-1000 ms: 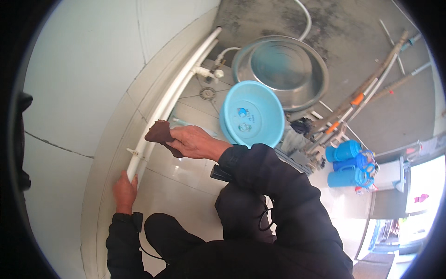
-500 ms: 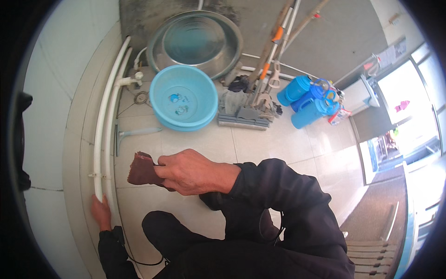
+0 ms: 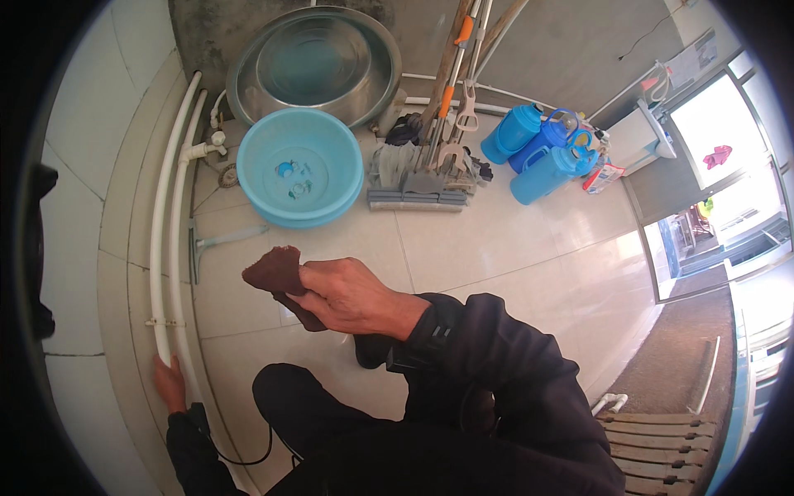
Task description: The person kneels and wipes white wall-mounted pipes with a brown cloth, then stands and wipes the window sill and frame. The person uses a cloth to clean the surfaces in a tiled room.
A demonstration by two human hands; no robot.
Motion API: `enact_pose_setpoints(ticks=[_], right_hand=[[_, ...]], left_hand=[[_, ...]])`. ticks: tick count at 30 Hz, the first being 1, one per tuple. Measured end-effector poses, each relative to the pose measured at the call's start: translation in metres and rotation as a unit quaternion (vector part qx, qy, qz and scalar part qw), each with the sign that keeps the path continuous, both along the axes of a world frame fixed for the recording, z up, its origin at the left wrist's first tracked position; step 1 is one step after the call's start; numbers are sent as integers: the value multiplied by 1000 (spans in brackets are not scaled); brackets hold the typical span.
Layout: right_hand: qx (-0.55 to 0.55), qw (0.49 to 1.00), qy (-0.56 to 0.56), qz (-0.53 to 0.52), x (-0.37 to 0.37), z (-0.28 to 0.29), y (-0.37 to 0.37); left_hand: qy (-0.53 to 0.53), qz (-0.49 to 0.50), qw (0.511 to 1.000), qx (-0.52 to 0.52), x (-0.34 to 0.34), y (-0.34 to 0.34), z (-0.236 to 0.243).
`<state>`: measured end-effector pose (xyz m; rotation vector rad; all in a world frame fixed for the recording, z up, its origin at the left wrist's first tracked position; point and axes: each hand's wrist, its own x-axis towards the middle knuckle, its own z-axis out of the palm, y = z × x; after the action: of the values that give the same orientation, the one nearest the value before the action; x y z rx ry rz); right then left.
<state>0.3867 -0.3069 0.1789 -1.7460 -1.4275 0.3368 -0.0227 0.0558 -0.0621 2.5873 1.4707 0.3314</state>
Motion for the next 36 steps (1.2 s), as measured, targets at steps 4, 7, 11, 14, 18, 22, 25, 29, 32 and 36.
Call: enact_pose_setpoints(ticks=[4,7,11,14,18,22,25,29,32,36], right_hand=[[1,1000,-15,-4,0,0,-2],[5,1000,-26,-10,2,0,-8],[14,999,-33,-21,3,2,-17],[18,998,-49,-34,2,7,-21],[32,999,-26,-29,0,18,-21],[-15,999,-8,-35,-3,27,-18],[1,999,-4,-32,-8,27,-10],[10,1000,7,-25,-20,31,0],[-15,1000,-9,-18,-24,35,5],[-44,999,-17,-16,-27,33,12]], left_hand=[[-10,8,1000,-28,-1,2,1],[-28,6,999,-39,-1,5,1],[-60,-8,996,-59,-2,8,1],[-106,8,980,-166,-4,11,5],[-110,61,970,-209,1,10,7],[-112,58,973,-193,6,4,12],[-121,24,984,-126,8,-5,17],[-73,70,989,-111,10,-17,28],[-168,102,970,-144,12,-22,38],[-353,41,922,-153,1,-30,53]])
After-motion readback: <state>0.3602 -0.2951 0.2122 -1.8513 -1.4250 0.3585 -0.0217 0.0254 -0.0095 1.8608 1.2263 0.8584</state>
